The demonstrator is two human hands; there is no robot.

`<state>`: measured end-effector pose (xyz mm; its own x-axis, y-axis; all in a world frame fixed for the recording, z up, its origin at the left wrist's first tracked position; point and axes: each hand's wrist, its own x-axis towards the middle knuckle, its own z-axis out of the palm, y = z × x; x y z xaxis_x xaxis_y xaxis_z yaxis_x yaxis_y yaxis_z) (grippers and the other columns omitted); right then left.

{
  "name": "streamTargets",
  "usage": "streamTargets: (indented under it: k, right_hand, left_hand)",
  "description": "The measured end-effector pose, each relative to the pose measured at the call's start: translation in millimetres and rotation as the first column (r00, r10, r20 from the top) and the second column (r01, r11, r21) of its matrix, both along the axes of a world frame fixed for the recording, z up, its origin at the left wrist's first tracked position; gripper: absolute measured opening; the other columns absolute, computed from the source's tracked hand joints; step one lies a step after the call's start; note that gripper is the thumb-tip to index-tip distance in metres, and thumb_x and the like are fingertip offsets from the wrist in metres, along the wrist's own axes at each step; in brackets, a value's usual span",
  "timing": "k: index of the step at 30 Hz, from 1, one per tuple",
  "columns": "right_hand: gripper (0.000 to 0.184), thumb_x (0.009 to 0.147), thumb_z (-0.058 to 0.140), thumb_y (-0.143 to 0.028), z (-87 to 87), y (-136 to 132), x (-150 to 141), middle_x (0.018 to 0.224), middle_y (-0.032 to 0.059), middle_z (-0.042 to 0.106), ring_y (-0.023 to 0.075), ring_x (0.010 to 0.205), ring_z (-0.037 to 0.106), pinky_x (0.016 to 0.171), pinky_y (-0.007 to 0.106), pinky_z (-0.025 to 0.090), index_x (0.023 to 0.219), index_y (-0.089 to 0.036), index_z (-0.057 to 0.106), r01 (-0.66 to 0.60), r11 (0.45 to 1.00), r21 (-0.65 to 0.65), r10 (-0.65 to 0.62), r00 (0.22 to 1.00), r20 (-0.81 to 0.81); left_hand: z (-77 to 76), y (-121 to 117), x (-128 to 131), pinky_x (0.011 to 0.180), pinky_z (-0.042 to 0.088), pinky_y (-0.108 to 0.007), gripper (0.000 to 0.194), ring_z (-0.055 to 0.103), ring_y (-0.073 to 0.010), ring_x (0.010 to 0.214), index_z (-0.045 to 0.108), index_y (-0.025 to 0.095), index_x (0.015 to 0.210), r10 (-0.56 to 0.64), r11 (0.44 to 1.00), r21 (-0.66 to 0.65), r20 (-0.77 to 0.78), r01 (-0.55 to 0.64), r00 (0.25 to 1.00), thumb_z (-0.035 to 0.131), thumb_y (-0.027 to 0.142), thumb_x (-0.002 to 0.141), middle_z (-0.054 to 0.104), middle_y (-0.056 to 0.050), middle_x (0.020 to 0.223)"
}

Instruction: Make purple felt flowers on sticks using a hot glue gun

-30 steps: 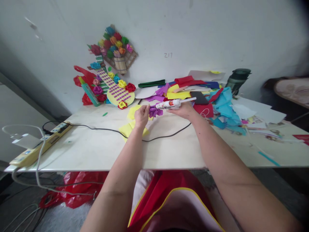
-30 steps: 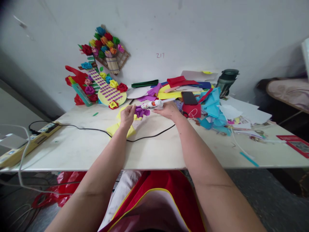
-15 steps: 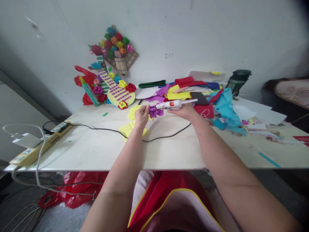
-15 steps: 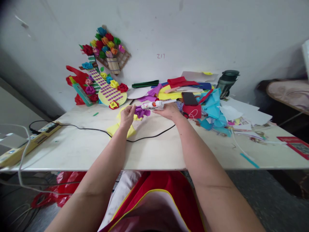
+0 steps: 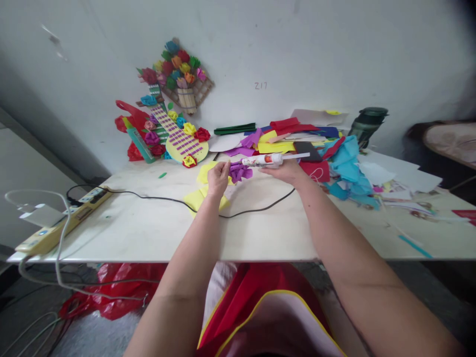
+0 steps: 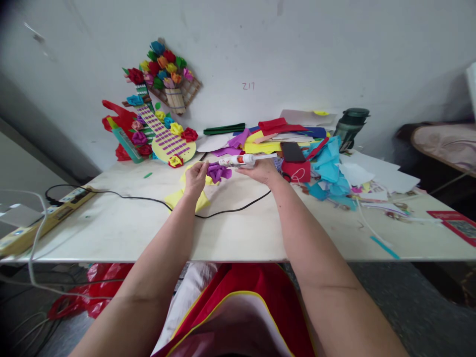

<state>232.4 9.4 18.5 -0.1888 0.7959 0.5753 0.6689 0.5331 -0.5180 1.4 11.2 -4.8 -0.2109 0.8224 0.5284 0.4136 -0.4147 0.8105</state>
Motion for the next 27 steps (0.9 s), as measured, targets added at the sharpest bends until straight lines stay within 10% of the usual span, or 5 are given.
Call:
streamTargets:
  k: [8, 13, 27]
  right_hand:
    - [0.039, 0.067, 0.078, -0.038, 2.9, -4, -2, 0.108, 0.0051, 0.074, 0.0273, 0.108, 0.067, 0.097, 0.043, 0.052, 0.102, -0.022, 0.073, -0.023, 0.995, -0.097, 0.003, 0.979, -0.202]
    - [0.038, 0.066, 0.077, -0.037, 3.1, -1, -3, 0.107, 0.0062, 0.073, 0.0263, 0.103, 0.067, 0.092, 0.042, 0.054, 0.1, -0.02, 0.072, 0.034, 0.987, -0.154, -0.071, 0.968, -0.242]
    - [0.051, 0.085, 0.055, -0.028, -6.0, 0, -9, 0.126, 0.0104, 0.067, 0.0292, 0.112, 0.063, 0.091, 0.038, 0.049, 0.136, -0.023, 0.055, 0.197, 0.961, -0.192, -0.092, 0.887, 0.452]
  left_hand:
    - [-1.2, 2, -3, 0.06, 0.037, -0.027, 0.038, 0.048, -0.0137, 0.057, 0.054, 0.019, 0.059, 0.011, 1.0, 0.025, 0.0, -0.011, 1.0, 0.056, 0.046, 0.085, 0.051, 0.001, 0.053]
    - [2.1, 4, -13, 0.055, 0.032, -0.026, 0.037, 0.044, -0.0125, 0.055, 0.05, 0.019, 0.058, 0.215, 0.976, 0.003, 0.078, -0.216, 0.973, 0.053, 0.042, 0.087, 0.046, 0.002, 0.052]
    - [-0.9, 11, -20, 0.057, 0.036, -0.025, 0.046, 0.047, -0.0135, 0.059, 0.052, 0.02, 0.061, 0.215, 0.971, 0.049, 0.258, -0.235, 0.942, 0.048, 0.059, 0.085, 0.047, 0.001, 0.053]
